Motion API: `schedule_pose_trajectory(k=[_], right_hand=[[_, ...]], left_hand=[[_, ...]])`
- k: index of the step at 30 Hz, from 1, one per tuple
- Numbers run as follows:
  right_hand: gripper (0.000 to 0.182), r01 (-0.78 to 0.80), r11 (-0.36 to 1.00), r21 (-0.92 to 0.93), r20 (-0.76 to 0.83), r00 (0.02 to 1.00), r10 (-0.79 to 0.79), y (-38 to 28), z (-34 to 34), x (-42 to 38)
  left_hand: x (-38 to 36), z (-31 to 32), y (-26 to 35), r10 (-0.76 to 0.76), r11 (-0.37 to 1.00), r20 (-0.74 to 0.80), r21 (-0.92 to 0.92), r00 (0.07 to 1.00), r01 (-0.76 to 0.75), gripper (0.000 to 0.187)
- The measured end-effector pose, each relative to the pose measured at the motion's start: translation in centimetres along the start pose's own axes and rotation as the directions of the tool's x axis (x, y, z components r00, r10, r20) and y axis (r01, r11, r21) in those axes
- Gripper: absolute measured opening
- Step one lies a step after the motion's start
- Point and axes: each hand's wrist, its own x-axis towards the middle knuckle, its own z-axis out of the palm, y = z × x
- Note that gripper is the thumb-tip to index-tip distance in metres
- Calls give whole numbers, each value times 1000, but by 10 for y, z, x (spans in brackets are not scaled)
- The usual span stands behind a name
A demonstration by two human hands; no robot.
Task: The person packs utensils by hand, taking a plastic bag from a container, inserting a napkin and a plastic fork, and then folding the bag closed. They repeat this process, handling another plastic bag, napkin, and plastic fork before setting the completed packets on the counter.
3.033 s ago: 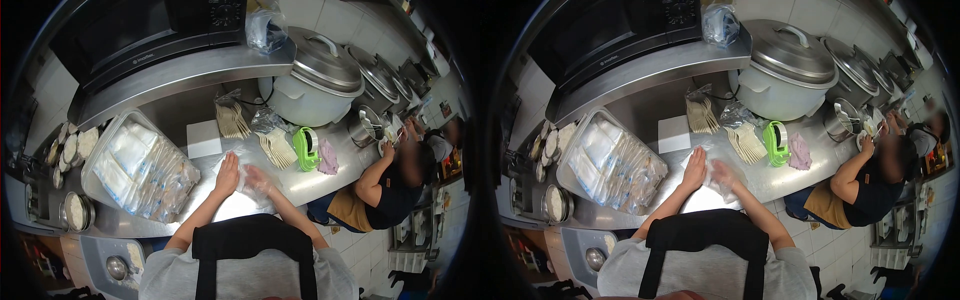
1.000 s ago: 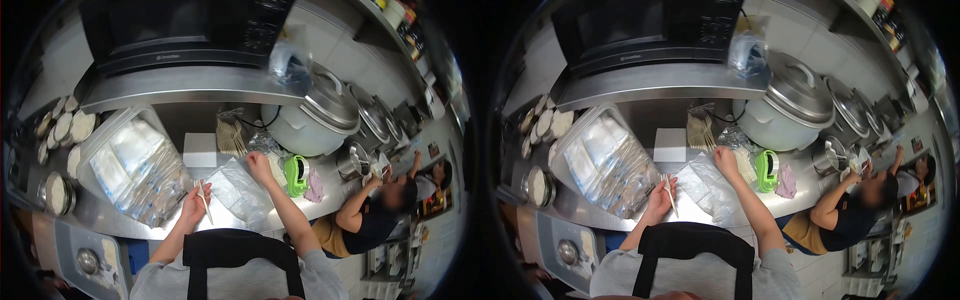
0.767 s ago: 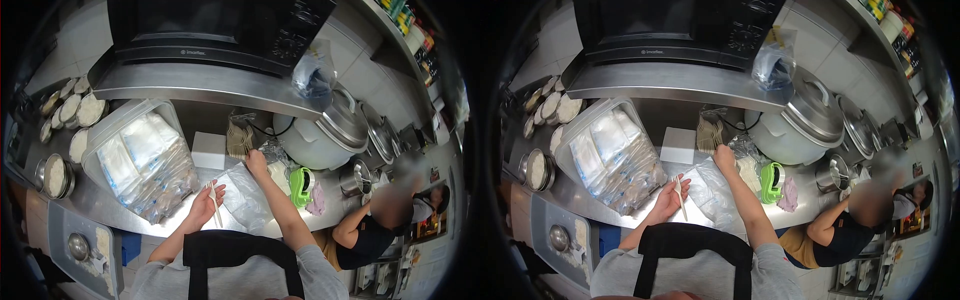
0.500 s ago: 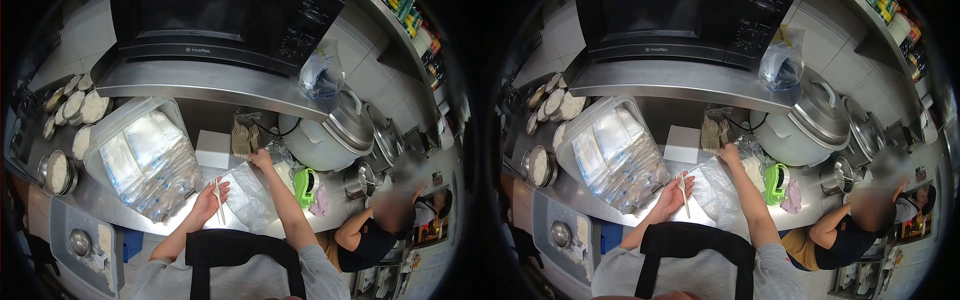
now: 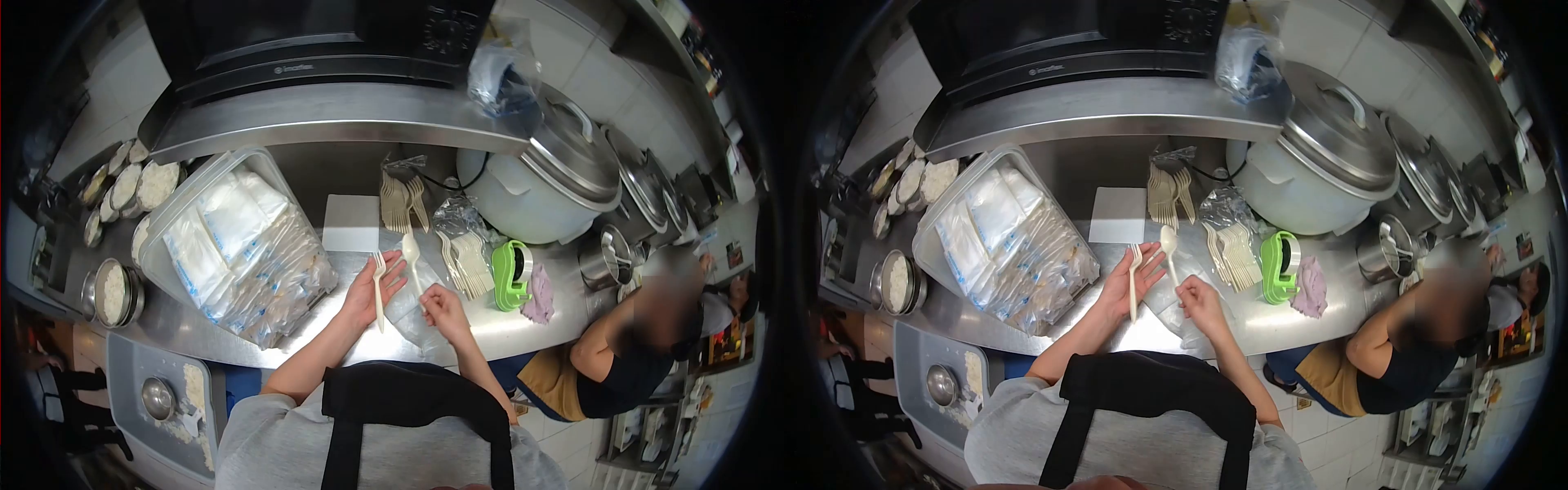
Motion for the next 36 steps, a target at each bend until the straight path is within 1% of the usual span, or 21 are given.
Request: schedule_pose_trajectory(k=[1, 3, 4, 5, 7, 9, 10, 11, 12, 13, 15, 19, 20, 21, 22, 26, 28, 32, 34, 35, 36], right_hand=[[13, -1, 1000, 15, -16, 1000, 1, 2, 5, -4], [14, -20, 994, 108, 130, 992, 5, 6, 13, -11], [17, -25, 986, 163, 196, 981, -8, 9, 16, -12], [17, -26, 984, 178, 185, 983, -8, 9, 20, -13], [18, -18, 941, 339, 184, 982, -47, 2, 29, -18], [21, 0, 931, 364, 131, 990, -52, 10, 35, -20], [26, 102, 940, 325, 44, 991, -123, 7, 41, -25], [36, 200, 940, 277, -41, 980, -196, 3, 45, -30], [50, 152, 987, 49, 29, 988, -153, 1, 43, -34], [50, 149, 987, 59, 12, 989, -150, 1, 46, -37], [52, 470, 835, -284, -78, 857, -509, -1, 53, -39], [45, 431, 782, -451, -69, 856, -512, 3, 45, -40], [45, 429, 784, -449, -73, 857, -510, 4, 44, -38], [40, 385, 875, -293, -66, 905, -421, 4, 43, -38], [35, 322, 938, -130, -39, 943, -329, 4, 42, -37], [30, 373, 926, -64, -108, 920, -378, 3, 48, -38], [30, 302, 942, -145, -82, 945, -316, -5, 47, -41], [29, 319, 932, -174, -161, 924, -346, 3, 46, -38], [24, 270, 962, 44, -157, 953, -260, 9, 44, -39], [24, 268, 962, 44, -161, 953, -258, 11, 41, -41], [22, 205, 962, 181, -125, 975, -184, 13, 35, -44]], left_hand=[[1, 6, -3, 29, 997, -12, 69, 1000, -28, 41], [2, 16, -8, -6, 999, -39, 32, 999, 7, 41], [3, 22, -10, 68, 995, -4, 79, 998, -68, 42], [3, 27, -12, 141, 982, 35, 122, 989, -144, 44], [1, 37, -13, 162, 974, 9, 158, 987, -161, 42], [2, 44, -15, 323, 915, -84, 284, 943, -288, 39], [5, 47, -16, 380, 887, -86, 314, 921, -337, 38], [6, 47, -16, 370, 888, -83, 323, 925, -326, 38], [7, 48, -16, 392, 881, -125, 335, 911, -333, 38], [9, 49, -18, 412, 875, -166, 347, 896, -338, 40], [10, 50, -17, 410, 875, -176, 353, 895, -331, 39], [10, 49, -8, 344, 894, -134, 350, 929, -281, 37], [10, 51, -6, 301, 931, -144, 256, 943, -258, 37], [9, 55, -3, 258, 959, -149, 159, 954, -235, 38], [9, 54, -4, 246, 961, -91, 151, 965, -231, 39], [10, 50, -7, 224, 968, -94, 139, 970, -210, 37], [13, 44, -10, 271, 935, -96, 263, 958, -238, 31], [12, 44, -9, 260, 960, -187, 158, 947, -233, 22], [10, 38, -3, 190, 981, -86, -28, 978, -193, 23], [9, 37, -5, 186, 982, -86, -27, 979, -189, 23], [4, 46, -5, 191, 981, -54, 28, 980, -190, 25]])
